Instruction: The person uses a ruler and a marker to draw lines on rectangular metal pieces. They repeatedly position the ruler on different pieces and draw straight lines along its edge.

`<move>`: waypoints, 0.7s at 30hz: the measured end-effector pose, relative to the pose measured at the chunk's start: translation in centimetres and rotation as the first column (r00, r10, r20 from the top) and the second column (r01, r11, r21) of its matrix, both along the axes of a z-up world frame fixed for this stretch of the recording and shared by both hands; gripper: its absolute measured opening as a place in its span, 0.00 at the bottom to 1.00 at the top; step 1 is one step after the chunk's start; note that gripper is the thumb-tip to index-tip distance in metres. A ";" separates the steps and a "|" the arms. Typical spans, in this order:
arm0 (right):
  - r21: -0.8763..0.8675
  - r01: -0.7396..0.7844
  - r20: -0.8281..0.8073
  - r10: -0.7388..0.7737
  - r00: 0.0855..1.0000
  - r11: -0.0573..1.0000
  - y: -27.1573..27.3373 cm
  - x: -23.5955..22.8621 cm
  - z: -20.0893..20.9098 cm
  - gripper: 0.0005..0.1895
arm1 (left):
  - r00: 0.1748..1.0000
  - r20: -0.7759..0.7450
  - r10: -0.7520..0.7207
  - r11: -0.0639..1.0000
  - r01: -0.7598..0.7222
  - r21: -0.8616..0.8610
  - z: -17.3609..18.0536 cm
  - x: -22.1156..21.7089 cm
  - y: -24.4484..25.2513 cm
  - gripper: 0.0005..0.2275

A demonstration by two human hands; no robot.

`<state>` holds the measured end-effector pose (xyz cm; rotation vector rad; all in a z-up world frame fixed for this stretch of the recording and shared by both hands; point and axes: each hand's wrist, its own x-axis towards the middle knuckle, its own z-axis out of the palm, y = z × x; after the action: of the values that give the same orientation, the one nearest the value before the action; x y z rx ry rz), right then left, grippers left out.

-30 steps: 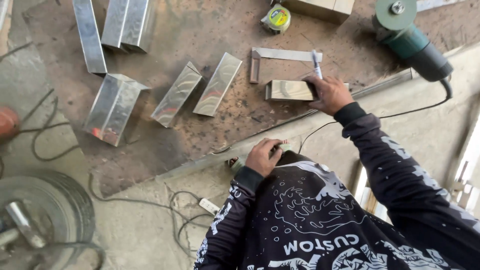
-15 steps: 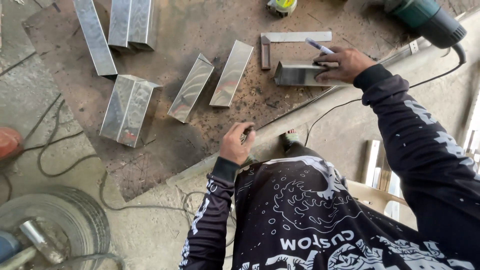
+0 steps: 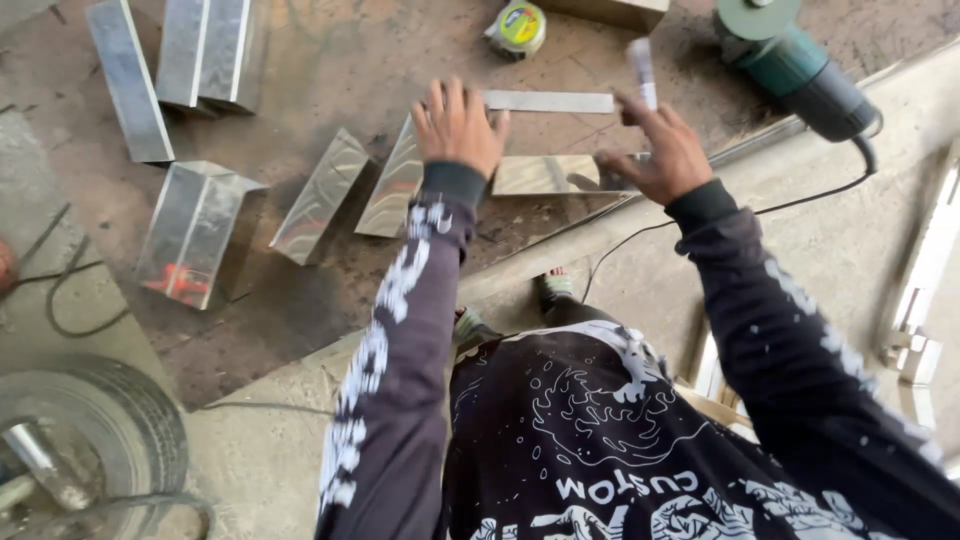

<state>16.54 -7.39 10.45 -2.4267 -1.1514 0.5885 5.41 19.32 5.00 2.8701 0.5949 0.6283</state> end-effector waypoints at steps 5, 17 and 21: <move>0.480 0.271 -0.077 -0.268 0.960 0.834 -9.1 0.8 1.1 0.18 | 0.654 -0.711 0.257 0.934 -0.357 0.009 -7.1 10.2 2.6 0.36; 0.495 0.162 -0.451 0.093 0.888 0.853 -8.6 6.3 -9.7 0.09 | 0.870 0.467 -0.158 0.895 0.326 -0.304 12.0 0.8 -2.7 0.04; 0.356 0.198 -0.387 -0.049 0.921 0.913 -7.7 3.8 -9.5 0.09 | 0.768 0.628 0.124 0.928 0.135 -0.348 10.2 -5.2 -7.6 0.06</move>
<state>20.38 -15.07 0.97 -1.9274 -0.8494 0.6685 0.25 11.75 15.24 2.0943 0.5128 1.2638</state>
